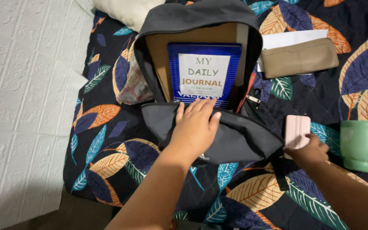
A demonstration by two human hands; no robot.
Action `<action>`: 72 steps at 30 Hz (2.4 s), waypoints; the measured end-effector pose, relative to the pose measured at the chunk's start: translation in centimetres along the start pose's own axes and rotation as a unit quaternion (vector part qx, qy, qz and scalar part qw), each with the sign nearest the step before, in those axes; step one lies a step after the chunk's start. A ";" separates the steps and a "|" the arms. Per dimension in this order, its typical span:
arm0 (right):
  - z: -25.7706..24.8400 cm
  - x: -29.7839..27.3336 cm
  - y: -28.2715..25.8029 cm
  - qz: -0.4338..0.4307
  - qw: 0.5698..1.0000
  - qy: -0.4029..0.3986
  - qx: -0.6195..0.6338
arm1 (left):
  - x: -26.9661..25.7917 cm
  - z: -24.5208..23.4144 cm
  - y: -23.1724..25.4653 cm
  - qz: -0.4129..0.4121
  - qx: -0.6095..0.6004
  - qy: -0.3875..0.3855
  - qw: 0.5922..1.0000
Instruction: The person packs a black backpack with daily essentials. They place a charger, a small pouch, a red pouch, a blue journal, a pink power bank, and a wallet into the bag on a bed.
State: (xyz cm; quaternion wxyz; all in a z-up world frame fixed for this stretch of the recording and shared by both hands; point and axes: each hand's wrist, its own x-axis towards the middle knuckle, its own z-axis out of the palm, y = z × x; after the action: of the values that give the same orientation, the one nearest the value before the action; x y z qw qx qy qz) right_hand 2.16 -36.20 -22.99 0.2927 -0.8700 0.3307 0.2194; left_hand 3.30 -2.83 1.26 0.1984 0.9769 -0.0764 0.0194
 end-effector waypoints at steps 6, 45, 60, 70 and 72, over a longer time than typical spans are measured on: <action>0.7 0.7 -0.6 -0.016 0.994 -0.096 -0.054 | 1.5 0.4 2.7 0.031 0.001 -0.009 0.999; -10.4 -3.6 -7.1 -0.152 0.938 0.031 0.311 | 3.3 2.4 11.2 0.199 -0.071 -0.099 0.972; -24.0 -16.4 -16.8 -0.331 0.819 0.010 0.468 | 5.8 -1.2 10.3 0.114 -0.213 0.098 0.966; -23.5 -21.1 -21.4 -0.326 0.789 -0.089 0.512 | 7.2 -9.6 9.2 -0.088 -0.781 -0.056 0.615; -22.8 -21.4 -22.2 -0.349 0.763 -0.121 0.530 | 6.6 -10.3 8.3 -0.088 -0.786 -0.042 0.610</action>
State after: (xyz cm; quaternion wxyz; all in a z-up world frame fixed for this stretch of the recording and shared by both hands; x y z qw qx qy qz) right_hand 7.38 -28.02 14.12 0.8014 -0.5974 0.0295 -0.0049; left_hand 8.44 -7.24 14.40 0.8878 0.4473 0.0157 -0.1067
